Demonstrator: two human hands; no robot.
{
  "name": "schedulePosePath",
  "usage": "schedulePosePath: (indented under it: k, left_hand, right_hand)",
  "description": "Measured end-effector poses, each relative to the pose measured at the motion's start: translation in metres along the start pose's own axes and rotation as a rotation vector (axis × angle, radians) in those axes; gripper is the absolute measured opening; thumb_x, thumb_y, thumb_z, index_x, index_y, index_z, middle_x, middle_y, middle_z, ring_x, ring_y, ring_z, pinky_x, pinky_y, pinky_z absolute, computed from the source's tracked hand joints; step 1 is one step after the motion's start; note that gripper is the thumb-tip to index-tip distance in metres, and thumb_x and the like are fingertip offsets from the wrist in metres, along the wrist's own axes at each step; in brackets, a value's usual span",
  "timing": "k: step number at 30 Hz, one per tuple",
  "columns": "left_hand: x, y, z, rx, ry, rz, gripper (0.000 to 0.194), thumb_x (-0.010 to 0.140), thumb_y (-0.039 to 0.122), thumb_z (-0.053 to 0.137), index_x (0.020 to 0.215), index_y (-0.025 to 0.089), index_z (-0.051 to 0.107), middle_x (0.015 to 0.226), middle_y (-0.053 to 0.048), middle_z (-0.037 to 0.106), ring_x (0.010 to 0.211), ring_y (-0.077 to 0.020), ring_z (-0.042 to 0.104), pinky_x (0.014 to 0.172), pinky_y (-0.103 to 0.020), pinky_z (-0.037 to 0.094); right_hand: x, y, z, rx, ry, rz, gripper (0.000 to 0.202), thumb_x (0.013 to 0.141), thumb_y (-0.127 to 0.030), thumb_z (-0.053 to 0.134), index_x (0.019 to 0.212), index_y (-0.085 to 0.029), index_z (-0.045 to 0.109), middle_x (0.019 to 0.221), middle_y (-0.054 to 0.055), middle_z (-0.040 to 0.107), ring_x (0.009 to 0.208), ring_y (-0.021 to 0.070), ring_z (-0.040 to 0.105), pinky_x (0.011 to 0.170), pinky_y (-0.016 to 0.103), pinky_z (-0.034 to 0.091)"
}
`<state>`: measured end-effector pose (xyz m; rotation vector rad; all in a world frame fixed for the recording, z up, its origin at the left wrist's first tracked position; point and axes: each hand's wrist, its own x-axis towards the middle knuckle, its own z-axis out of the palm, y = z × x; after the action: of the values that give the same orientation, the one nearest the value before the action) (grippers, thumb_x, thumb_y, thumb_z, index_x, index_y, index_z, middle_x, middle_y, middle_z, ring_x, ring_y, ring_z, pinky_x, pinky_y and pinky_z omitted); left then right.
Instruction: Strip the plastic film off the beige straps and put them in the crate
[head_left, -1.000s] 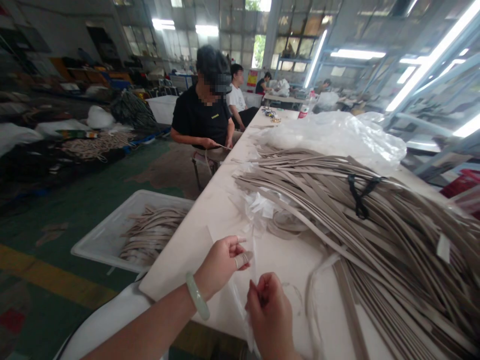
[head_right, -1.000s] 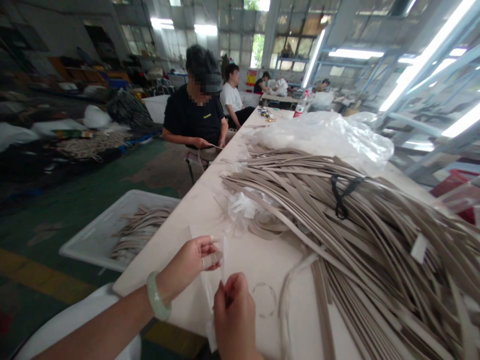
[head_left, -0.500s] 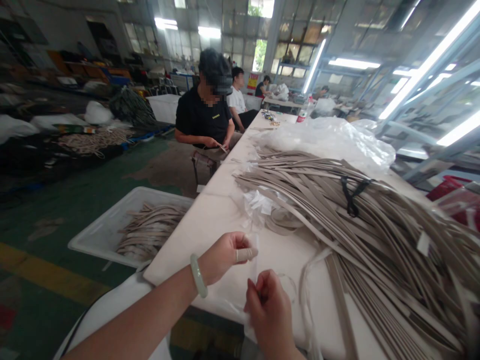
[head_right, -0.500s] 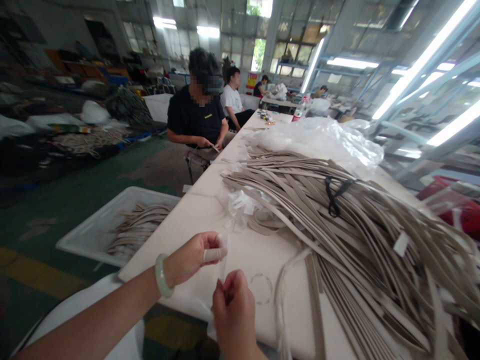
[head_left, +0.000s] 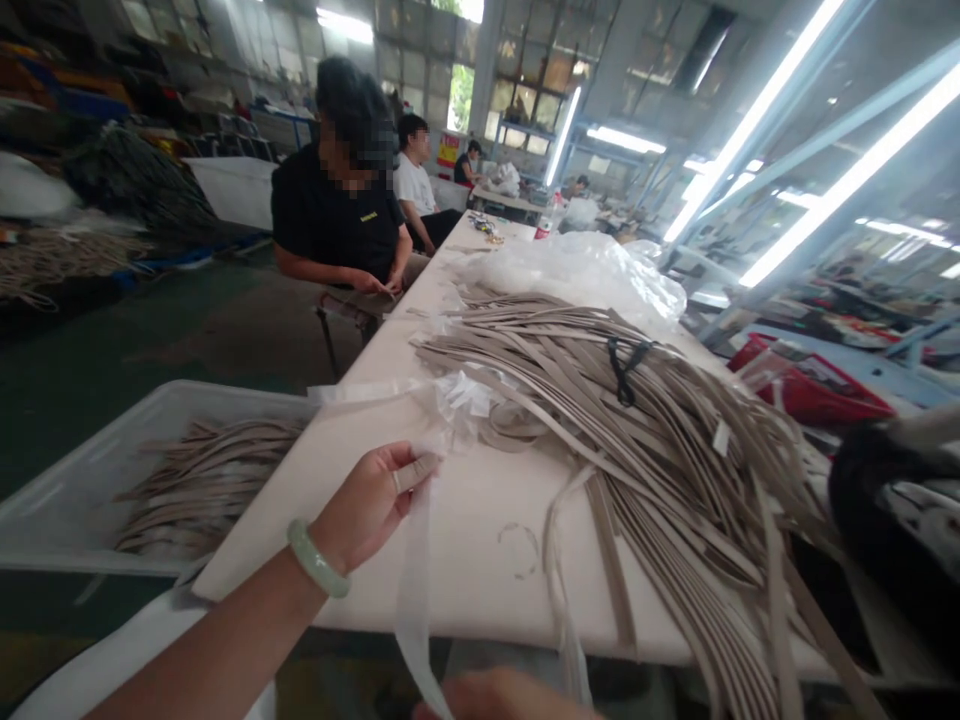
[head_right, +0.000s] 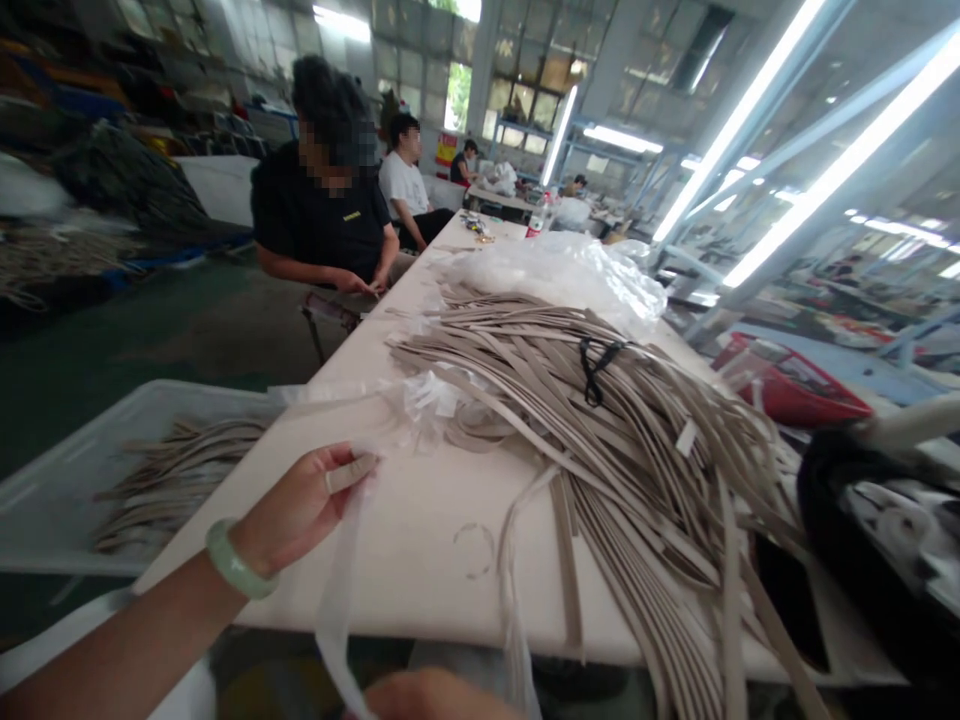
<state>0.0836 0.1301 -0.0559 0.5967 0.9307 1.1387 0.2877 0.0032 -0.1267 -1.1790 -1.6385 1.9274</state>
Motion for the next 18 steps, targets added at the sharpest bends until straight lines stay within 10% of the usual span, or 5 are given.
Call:
schedulePosePath:
  k: [7,10,18]
  left_hand:
    - [-0.005,0.003,-0.005,0.196,-0.019,-0.034,0.036,0.051,0.033,0.089,0.070,0.012,0.067,0.067,-0.001,0.066,0.062,-0.0106,0.056,0.063,-0.022,0.047]
    - [-0.004,-0.004,-0.006,0.342,-0.077,-0.022,0.036,0.055,0.037,0.086,0.070,0.013,0.064,0.066,0.001,0.064,0.059,-0.0098,0.053,0.059,-0.021,0.042]
    - [0.000,-0.019,0.002,0.588,-0.148,0.107,0.035,0.058,0.037,0.082,0.065,0.014,0.057,0.061,0.003,0.054,0.059,-0.0101,0.046,0.059,-0.023,0.037]
  right_hand:
    - [-0.059,-0.008,-0.200,-0.850,1.070,0.056,0.032,0.083,-0.036,0.055,0.094,-0.010,0.068,0.089,0.016,0.069,0.077,0.0238,0.066,0.073,0.036,0.050]
    - [-0.071,0.005,-0.239,-1.016,1.117,0.071,0.030,0.083,-0.029,0.052,0.098,-0.011,0.070,0.100,0.017,0.065,0.082,0.0236,0.061,0.078,0.037,0.044]
    - [-0.049,0.004,-0.255,-1.128,1.082,-0.064,0.031,0.087,-0.033,0.046,0.068,-0.017,0.065,0.079,0.011,0.059,0.071,0.0204,0.050,0.070,0.034,0.036]
